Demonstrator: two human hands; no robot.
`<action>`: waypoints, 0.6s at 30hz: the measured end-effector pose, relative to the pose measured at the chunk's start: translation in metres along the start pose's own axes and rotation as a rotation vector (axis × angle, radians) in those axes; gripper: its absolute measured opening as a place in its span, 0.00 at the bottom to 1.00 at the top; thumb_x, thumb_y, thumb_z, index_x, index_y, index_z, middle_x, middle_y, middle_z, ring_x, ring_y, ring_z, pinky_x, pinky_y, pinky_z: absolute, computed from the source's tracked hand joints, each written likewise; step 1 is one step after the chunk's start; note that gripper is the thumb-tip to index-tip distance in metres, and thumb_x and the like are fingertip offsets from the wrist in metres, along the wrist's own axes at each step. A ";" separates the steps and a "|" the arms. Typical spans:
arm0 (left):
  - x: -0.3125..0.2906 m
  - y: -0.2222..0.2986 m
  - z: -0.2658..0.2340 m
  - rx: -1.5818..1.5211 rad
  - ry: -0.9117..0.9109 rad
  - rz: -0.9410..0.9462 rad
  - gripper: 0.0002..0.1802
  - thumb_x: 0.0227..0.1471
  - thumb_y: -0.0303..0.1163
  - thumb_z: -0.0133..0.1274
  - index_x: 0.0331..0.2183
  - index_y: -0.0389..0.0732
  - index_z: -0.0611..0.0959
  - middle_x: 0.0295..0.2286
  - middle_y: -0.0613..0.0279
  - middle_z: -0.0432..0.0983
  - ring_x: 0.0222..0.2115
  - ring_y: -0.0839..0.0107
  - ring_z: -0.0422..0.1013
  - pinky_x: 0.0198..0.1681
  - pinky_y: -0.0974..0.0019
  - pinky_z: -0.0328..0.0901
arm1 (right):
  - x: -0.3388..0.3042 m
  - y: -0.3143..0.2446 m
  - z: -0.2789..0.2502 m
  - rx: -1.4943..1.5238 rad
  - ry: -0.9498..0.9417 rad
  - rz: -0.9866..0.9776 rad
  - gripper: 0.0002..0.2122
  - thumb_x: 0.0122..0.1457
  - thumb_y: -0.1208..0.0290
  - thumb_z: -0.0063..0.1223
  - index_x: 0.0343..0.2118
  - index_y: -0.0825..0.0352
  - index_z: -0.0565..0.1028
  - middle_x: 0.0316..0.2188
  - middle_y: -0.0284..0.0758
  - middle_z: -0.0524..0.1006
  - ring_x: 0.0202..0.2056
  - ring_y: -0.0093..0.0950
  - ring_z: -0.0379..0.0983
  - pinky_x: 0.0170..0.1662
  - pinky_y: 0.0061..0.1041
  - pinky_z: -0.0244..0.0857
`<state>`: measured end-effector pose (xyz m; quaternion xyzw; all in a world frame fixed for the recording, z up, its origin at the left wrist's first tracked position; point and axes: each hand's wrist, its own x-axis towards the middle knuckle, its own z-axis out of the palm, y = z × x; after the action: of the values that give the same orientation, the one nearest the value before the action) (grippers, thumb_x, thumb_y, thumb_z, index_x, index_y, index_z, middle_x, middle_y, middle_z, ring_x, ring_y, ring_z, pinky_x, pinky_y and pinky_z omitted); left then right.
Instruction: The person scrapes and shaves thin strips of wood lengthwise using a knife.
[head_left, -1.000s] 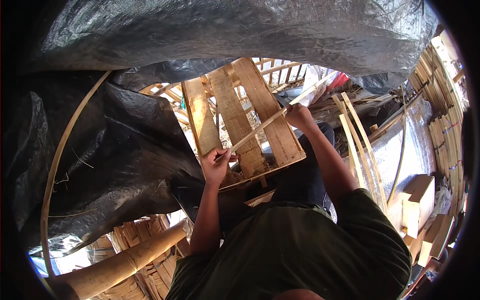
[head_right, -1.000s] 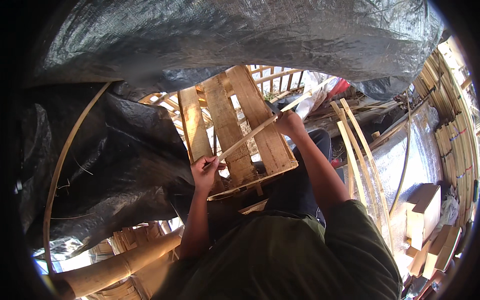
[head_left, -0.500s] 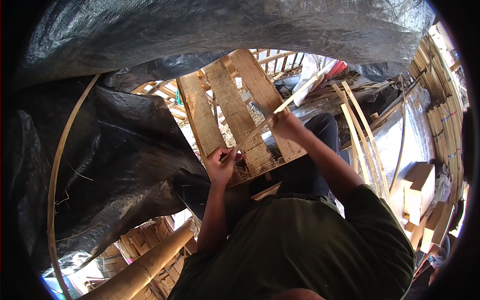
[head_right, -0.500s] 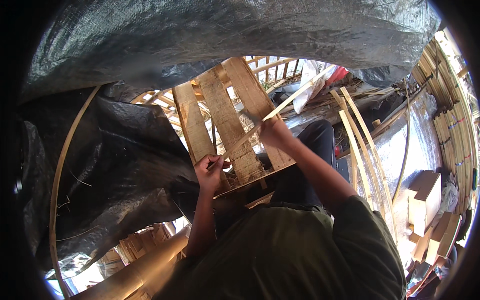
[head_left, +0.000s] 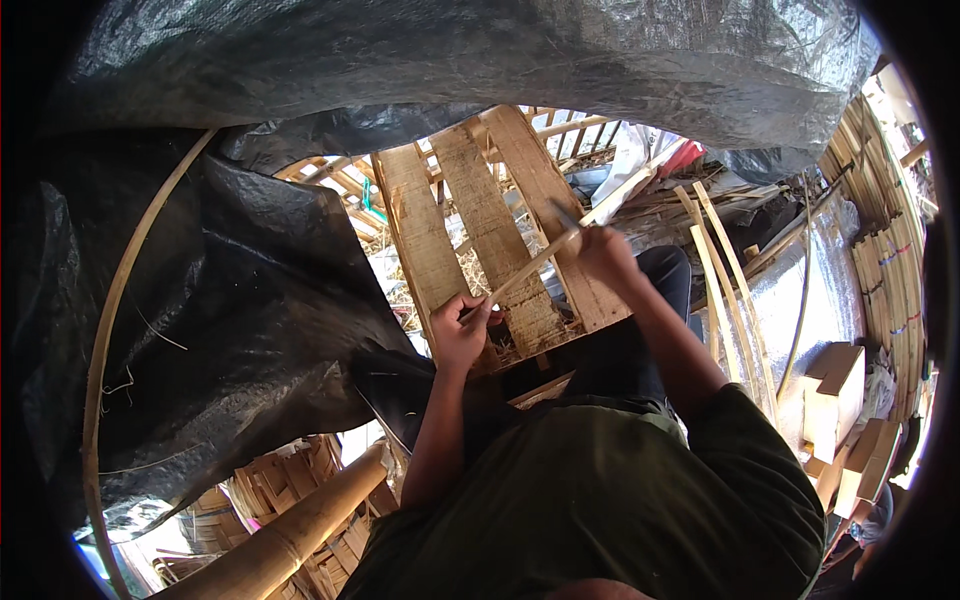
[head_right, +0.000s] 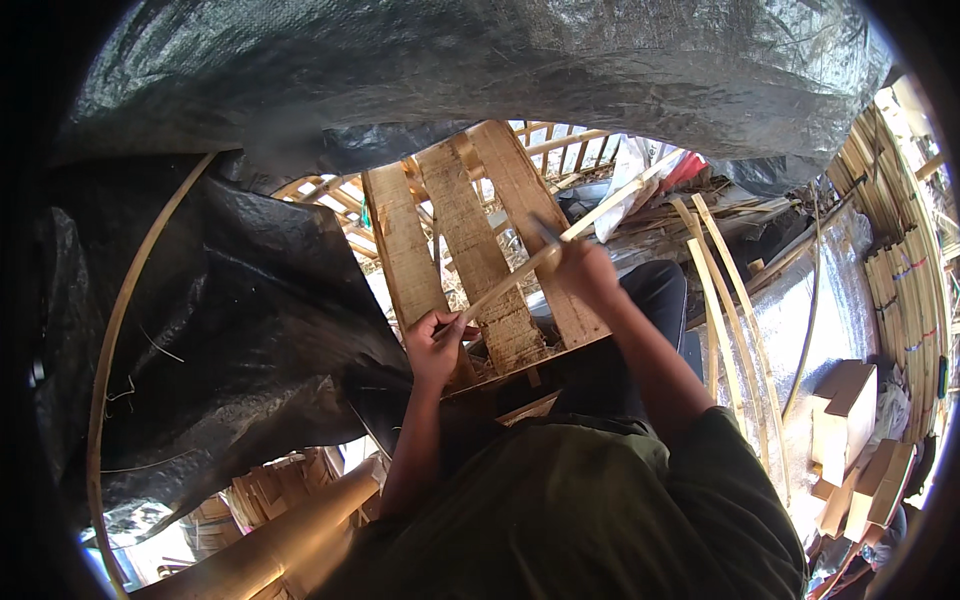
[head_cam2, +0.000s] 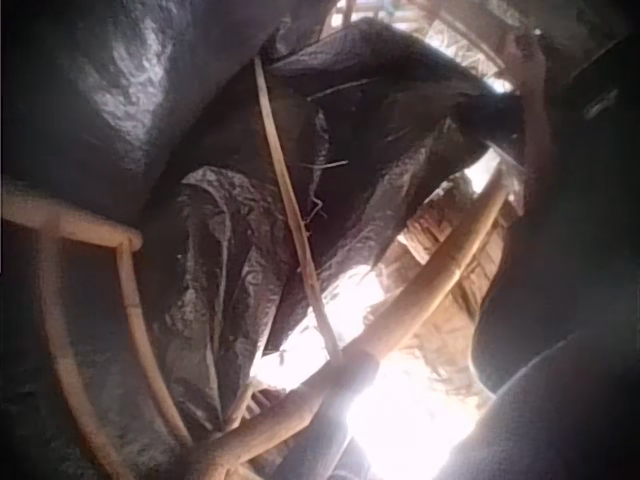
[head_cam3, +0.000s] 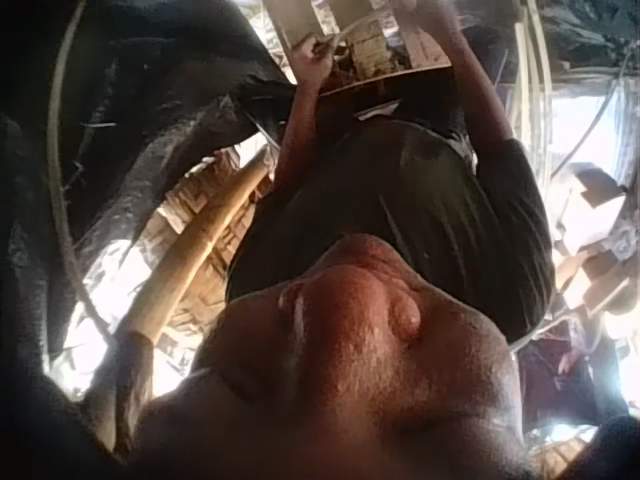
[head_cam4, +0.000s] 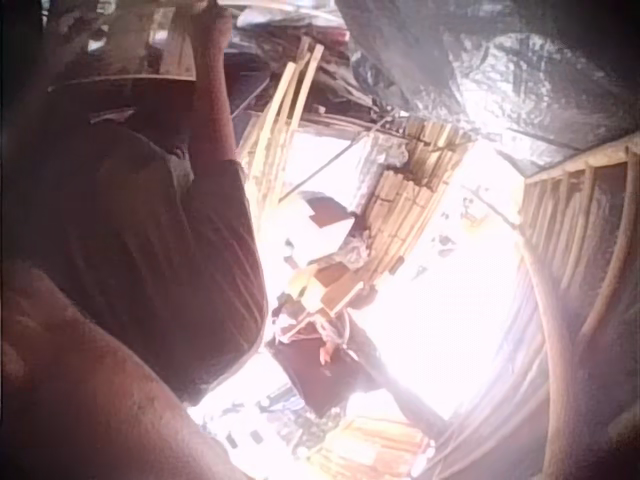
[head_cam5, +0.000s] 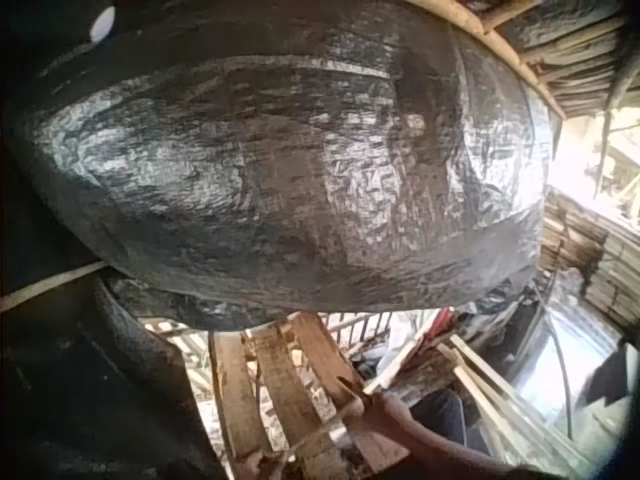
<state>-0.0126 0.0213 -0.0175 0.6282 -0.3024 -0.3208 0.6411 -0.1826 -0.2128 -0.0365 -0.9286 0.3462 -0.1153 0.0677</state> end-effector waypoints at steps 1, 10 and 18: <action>-0.002 -0.005 -0.006 -0.007 0.015 0.009 0.04 0.55 0.18 0.51 0.29 0.26 0.77 0.27 0.53 0.78 0.28 0.66 0.79 0.31 0.68 0.76 | 0.009 -0.005 -0.024 0.217 -0.050 0.217 0.11 0.54 0.69 0.48 0.26 0.72 0.77 0.17 0.49 0.75 0.21 0.46 0.76 0.25 0.41 0.71; -0.002 -0.001 -0.002 -0.034 0.028 -0.061 0.05 0.55 0.20 0.52 0.30 0.26 0.77 0.27 0.53 0.78 0.27 0.67 0.79 0.31 0.68 0.76 | -0.025 -0.070 0.004 0.276 -0.065 -0.028 0.11 0.57 0.71 0.46 0.23 0.73 0.75 0.20 0.53 0.75 0.23 0.50 0.74 0.24 0.46 0.66; 0.002 0.009 0.008 -0.005 -0.012 -0.031 0.04 0.55 0.19 0.52 0.31 0.26 0.77 0.27 0.53 0.78 0.27 0.66 0.79 0.31 0.68 0.76 | 0.010 0.005 0.020 0.125 0.099 0.013 0.11 0.58 0.71 0.46 0.26 0.69 0.79 0.18 0.46 0.76 0.19 0.43 0.75 0.22 0.45 0.67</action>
<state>-0.0172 0.0147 -0.0082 0.6293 -0.2957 -0.3352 0.6357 -0.1728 -0.2220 -0.0555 -0.9133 0.3475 -0.1822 0.1090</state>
